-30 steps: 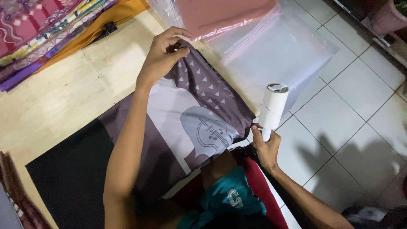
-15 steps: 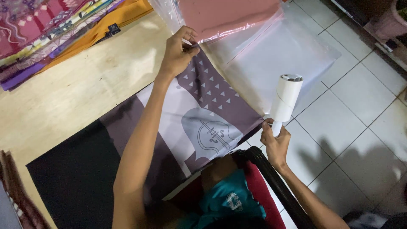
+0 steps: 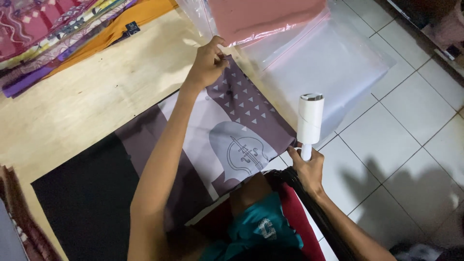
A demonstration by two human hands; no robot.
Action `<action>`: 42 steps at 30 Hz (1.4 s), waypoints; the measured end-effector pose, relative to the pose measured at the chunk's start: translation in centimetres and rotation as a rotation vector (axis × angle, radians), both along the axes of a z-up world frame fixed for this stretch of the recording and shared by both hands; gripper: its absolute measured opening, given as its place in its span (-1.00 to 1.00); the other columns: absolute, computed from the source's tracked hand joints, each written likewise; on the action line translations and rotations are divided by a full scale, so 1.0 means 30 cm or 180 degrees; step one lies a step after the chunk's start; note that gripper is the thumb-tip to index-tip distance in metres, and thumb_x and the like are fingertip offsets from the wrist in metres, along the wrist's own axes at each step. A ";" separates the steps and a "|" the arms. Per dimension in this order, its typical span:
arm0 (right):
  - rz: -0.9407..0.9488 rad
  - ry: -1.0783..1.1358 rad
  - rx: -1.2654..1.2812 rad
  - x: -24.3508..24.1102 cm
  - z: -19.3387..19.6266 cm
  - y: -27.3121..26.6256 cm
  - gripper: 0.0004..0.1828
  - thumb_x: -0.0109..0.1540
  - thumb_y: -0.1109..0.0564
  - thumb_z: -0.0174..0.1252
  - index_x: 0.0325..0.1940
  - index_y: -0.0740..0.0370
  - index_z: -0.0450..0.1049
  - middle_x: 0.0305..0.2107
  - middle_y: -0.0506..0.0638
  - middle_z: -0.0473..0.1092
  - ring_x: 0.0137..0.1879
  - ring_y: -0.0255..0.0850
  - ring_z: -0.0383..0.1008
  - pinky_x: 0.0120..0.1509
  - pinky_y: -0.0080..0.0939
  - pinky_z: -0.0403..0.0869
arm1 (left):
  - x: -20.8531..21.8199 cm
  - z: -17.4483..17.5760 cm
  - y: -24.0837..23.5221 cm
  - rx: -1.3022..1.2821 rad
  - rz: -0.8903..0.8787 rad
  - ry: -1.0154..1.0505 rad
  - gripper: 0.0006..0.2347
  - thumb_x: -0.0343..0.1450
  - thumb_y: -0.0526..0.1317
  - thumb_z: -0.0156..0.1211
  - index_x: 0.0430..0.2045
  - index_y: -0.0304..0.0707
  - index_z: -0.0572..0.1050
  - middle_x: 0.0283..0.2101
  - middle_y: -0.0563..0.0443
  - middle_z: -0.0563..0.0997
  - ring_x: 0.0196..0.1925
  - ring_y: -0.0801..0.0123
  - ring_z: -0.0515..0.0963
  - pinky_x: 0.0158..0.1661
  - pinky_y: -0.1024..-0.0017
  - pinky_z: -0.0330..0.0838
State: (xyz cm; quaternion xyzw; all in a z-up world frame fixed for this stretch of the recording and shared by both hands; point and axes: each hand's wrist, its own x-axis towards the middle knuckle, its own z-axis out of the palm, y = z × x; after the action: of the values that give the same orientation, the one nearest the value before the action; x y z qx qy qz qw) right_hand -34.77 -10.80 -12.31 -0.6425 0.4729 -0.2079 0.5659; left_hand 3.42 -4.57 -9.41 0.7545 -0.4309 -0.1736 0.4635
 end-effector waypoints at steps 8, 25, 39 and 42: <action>0.0006 -0.0448 -0.0480 -0.035 0.046 0.009 -0.65 0.31 0.04 0.12 0.08 0.32 0.45 -0.68 -0.10 0.25 -0.59 -0.36 0.21 -0.56 -0.32 0.28 | -0.094 -0.003 0.019 -0.0374 0.0327 -0.1488 -0.61 0.34 -0.46 0.39 -0.07 -0.23 0.31 -0.17 -0.15 0.48 -0.28 0.11 0.56 -0.23 0.13 0.48; 0.2232 0.1718 -0.0240 -0.103 0.234 0.280 -0.69 0.36 0.01 0.04 0.17 -0.08 0.19 -0.73 0.02 0.39 -0.70 -0.20 0.27 -0.62 -0.08 0.16 | -0.428 0.000 0.822 0.1350 0.1225 -0.2035 -0.21 0.35 0.44 0.00 0.48 0.16 0.14 0.57 0.05 0.03 0.57 -0.26 -0.23 0.36 -0.41 -0.29; 0.1496 0.1007 -0.2072 -0.024 0.385 0.206 -0.60 0.38 0.18 0.08 0.27 0.20 0.15 -0.01 0.47 0.48 0.14 0.45 0.46 0.06 0.38 0.46 | -0.403 0.014 0.849 0.1255 0.1506 -0.1615 -0.14 0.31 0.41 0.13 0.51 0.13 0.09 0.58 -0.02 -0.01 0.56 -0.41 -0.22 0.36 -0.43 -0.42; 0.1825 0.0593 -0.2262 0.118 0.412 0.333 -0.57 0.35 0.24 0.10 0.27 0.25 0.16 0.02 0.50 0.45 0.16 0.47 0.44 0.10 0.46 0.44 | -0.379 0.017 0.875 0.1224 0.1655 -0.1636 -0.24 0.38 0.36 0.09 0.48 0.09 0.15 0.57 -0.02 0.03 0.56 -0.36 -0.21 0.36 -0.42 -0.41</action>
State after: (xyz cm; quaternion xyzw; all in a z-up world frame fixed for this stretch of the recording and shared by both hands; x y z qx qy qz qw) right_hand -31.22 -0.82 0.06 -0.9173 0.2245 -0.1337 0.3004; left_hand -7.95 21.68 -8.89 0.9299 -0.2874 0.0660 0.2197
